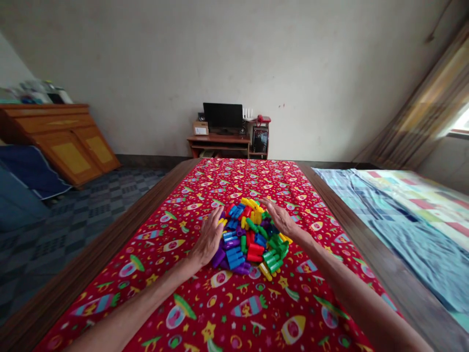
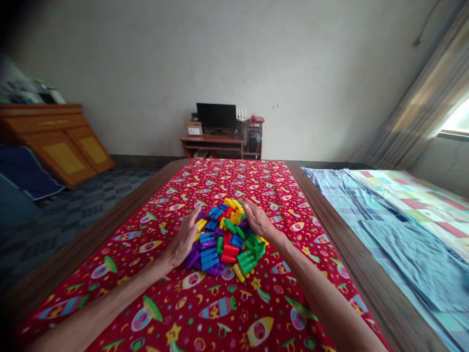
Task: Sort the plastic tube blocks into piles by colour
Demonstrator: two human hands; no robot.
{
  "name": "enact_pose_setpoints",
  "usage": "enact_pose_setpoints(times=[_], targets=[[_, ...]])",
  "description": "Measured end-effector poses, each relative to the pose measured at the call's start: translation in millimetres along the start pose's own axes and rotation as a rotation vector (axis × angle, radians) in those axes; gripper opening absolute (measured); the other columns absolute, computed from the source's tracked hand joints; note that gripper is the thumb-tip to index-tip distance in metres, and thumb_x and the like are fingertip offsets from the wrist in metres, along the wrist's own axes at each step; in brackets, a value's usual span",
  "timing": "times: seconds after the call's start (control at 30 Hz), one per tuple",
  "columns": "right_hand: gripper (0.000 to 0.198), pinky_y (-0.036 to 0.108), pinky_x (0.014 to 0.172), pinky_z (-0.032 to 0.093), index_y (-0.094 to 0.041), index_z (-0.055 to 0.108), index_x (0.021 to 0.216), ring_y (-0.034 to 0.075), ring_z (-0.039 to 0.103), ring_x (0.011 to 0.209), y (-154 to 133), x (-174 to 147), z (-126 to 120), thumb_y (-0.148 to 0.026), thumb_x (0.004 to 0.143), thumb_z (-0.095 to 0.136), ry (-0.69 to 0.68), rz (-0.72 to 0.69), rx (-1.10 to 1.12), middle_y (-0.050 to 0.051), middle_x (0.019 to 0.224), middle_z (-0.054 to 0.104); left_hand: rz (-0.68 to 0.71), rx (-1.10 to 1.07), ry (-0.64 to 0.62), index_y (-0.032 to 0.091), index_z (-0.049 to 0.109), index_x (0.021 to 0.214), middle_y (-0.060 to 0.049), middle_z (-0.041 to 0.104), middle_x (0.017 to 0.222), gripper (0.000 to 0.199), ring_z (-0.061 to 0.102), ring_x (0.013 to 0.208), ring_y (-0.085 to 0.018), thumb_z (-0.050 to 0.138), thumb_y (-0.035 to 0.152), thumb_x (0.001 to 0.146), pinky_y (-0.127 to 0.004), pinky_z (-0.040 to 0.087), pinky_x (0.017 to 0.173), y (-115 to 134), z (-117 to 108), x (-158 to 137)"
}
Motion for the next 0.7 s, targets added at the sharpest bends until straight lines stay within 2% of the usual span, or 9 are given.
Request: enact_pose_setpoints(times=[0.07, 0.13, 0.17, 0.23, 0.33, 0.4, 0.47, 0.6, 0.7], targets=[[0.069, 0.046, 0.114, 0.03, -0.018, 0.055, 0.136, 0.026, 0.044, 0.134, 9.4, 11.1, -13.5, -0.061, 0.096, 0.019, 0.074, 0.057, 0.003, 0.012, 0.14, 0.053, -0.006, -0.036, 0.026, 0.016, 0.031, 0.147, -0.012, 0.029, 0.157, 0.062, 0.021, 0.146, -0.022, 0.013, 0.05, 0.098, -0.046, 0.017, 0.12, -7.8, -10.3, 24.8], [0.074, 0.046, 0.116, 0.027, -0.016, 0.056, 0.135, 0.026, 0.042, 0.136, 20.4, 24.4, -16.7, -0.064, 0.094, 0.017, 0.088, 0.144, 0.027, 0.013, 0.14, 0.053, -0.018, -0.106, -0.04, 0.016, 0.038, 0.143, -0.01, 0.038, 0.152, 0.064, 0.022, 0.146, -0.022, 0.012, 0.051, 0.096, -0.046, 0.019, 0.12, -12.5, -11.7, 52.1], [0.076, 0.046, 0.115, 0.027, -0.016, 0.057, 0.133, 0.026, 0.042, 0.136, 23.9, 30.9, -12.6, -0.066, 0.094, 0.016, 0.065, 0.173, 0.044, 0.013, 0.139, 0.054, -0.031, -0.154, -0.128, 0.016, 0.04, 0.142, -0.01, 0.042, 0.15, 0.066, 0.024, 0.145, -0.021, 0.01, 0.051, 0.096, -0.046, 0.019, 0.12, -13.0, -7.3, 64.2], [0.079, 0.046, 0.113, 0.032, -0.017, 0.061, 0.129, 0.027, 0.047, 0.131, 23.8, 41.5, 3.7, -0.07, 0.092, 0.016, -0.009, 0.184, 0.074, 0.012, 0.133, 0.059, -0.024, -0.182, -0.193, 0.014, 0.046, 0.138, -0.012, 0.048, 0.145, 0.071, 0.031, 0.142, -0.022, 0.007, 0.055, 0.094, -0.046, 0.023, 0.118, -9.7, 4.4, 82.8], [0.082, 0.045, 0.111, 0.035, -0.02, 0.064, 0.126, 0.027, 0.051, 0.128, 9.9, 46.9, 28.8, -0.077, 0.087, 0.02, -0.136, 0.133, 0.12, 0.009, 0.13, 0.063, 0.009, -0.2, -0.279, 0.013, 0.054, 0.131, -0.012, 0.054, 0.14, 0.077, 0.04, 0.137, -0.025, 0.015, 0.066, 0.09, -0.044, 0.03, 0.115, -2.3, 23.7, 93.1], [0.084, 0.042, 0.114, 0.032, -0.02, 0.062, 0.129, 0.027, 0.046, 0.133, -1.6, 42.2, 32.2, -0.078, 0.086, 0.02, -0.231, 0.089, 0.16, 0.008, 0.136, 0.057, 0.025, -0.207, -0.325, 0.015, 0.059, 0.127, -0.011, 0.056, 0.139, 0.078, 0.042, 0.136, -0.027, 0.021, 0.072, 0.088, -0.043, 0.031, 0.115, -0.6, 27.1, 90.8], [0.085, 0.042, 0.113, 0.032, -0.017, 0.057, 0.134, 0.028, 0.045, 0.134, -8.1, 31.1, 20.8, -0.077, 0.087, 0.02, -0.285, 0.072, 0.182, 0.01, 0.141, 0.053, 0.038, -0.227, -0.347, 0.016, 0.057, 0.13, -0.009, 0.055, 0.14, 0.078, 0.043, 0.135, -0.027, 0.02, 0.071, 0.089, -0.042, 0.03, 0.115, -2.2, 18.8, 83.7], [0.079, 0.049, 0.111, 0.034, -0.016, 0.052, 0.139, 0.032, 0.049, 0.129, 2.9, -11.7, -21.1, -0.07, 0.091, 0.021, -0.133, 0.161, 0.038, 0.014, 0.137, 0.056, 0.06, -0.224, -0.282, 0.018, 0.039, 0.145, -0.006, 0.044, 0.149, 0.071, 0.036, 0.14, -0.025, 0.013, 0.061, 0.096, -0.041, 0.026, 0.118, -8.5, -14.3, 52.9], [0.067, 0.049, 0.114, 0.031, -0.021, 0.047, 0.143, 0.029, 0.043, 0.134, 15.0, -57.0, -27.0, -0.062, 0.095, 0.023, -0.04, 0.206, -0.048, 0.01, 0.143, 0.05, 0.155, -0.095, -0.254, 0.02, 0.031, 0.15, -0.006, 0.029, 0.157, 0.067, 0.024, 0.145, -0.025, 0.017, 0.058, 0.097, -0.042, 0.02, 0.12, -5.6, -20.7, 13.5]])
Point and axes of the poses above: each hand's wrist, its own x-axis towards the middle knuckle, its own z-axis out of the palm, y = z × x, the point moved 3 cm from there along x, towards the middle knuckle
